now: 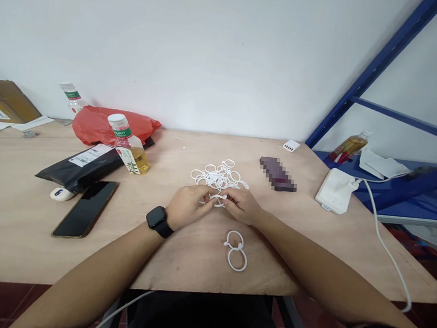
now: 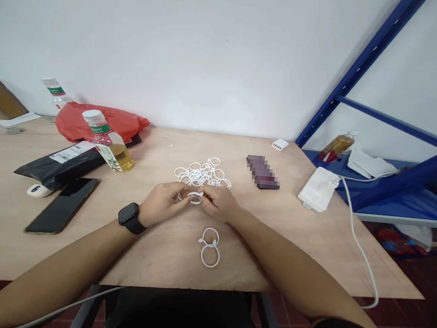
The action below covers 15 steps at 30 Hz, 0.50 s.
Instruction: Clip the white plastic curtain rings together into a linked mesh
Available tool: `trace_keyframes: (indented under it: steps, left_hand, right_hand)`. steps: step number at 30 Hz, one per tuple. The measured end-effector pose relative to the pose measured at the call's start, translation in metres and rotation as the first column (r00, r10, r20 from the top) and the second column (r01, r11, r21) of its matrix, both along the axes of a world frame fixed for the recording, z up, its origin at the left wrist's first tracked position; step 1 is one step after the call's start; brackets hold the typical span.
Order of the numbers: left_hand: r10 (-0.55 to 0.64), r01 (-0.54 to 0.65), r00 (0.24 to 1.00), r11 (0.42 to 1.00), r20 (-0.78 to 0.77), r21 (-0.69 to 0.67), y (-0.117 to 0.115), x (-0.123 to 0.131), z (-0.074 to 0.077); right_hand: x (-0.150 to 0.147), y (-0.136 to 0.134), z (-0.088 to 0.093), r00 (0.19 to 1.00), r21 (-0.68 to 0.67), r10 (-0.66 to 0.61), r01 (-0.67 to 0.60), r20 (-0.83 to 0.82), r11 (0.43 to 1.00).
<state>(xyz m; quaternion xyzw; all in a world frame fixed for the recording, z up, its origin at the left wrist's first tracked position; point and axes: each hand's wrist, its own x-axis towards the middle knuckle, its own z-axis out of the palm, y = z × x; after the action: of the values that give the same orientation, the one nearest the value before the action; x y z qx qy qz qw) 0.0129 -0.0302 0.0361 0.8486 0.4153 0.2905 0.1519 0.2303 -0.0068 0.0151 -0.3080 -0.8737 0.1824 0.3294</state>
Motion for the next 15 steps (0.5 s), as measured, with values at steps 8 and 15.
trace_keyframes:
  steps: [8, 15]
  left_hand:
    - [-0.105, 0.105, 0.990, 0.994, -0.096, -0.006, -0.0018, 0.0053, -0.0034]
    - [-0.125, 0.121, 0.991, 0.988, -0.040, -0.093, -0.0026, 0.0080, -0.0029]
  right_hand:
    - [0.0001, 0.0011, 0.0008, 0.998, -0.021, 0.033, -0.032, 0.053, 0.999]
    - [0.0003, 0.0020, -0.0006, 0.999, -0.017, 0.026, -0.025, 0.029, 1.000]
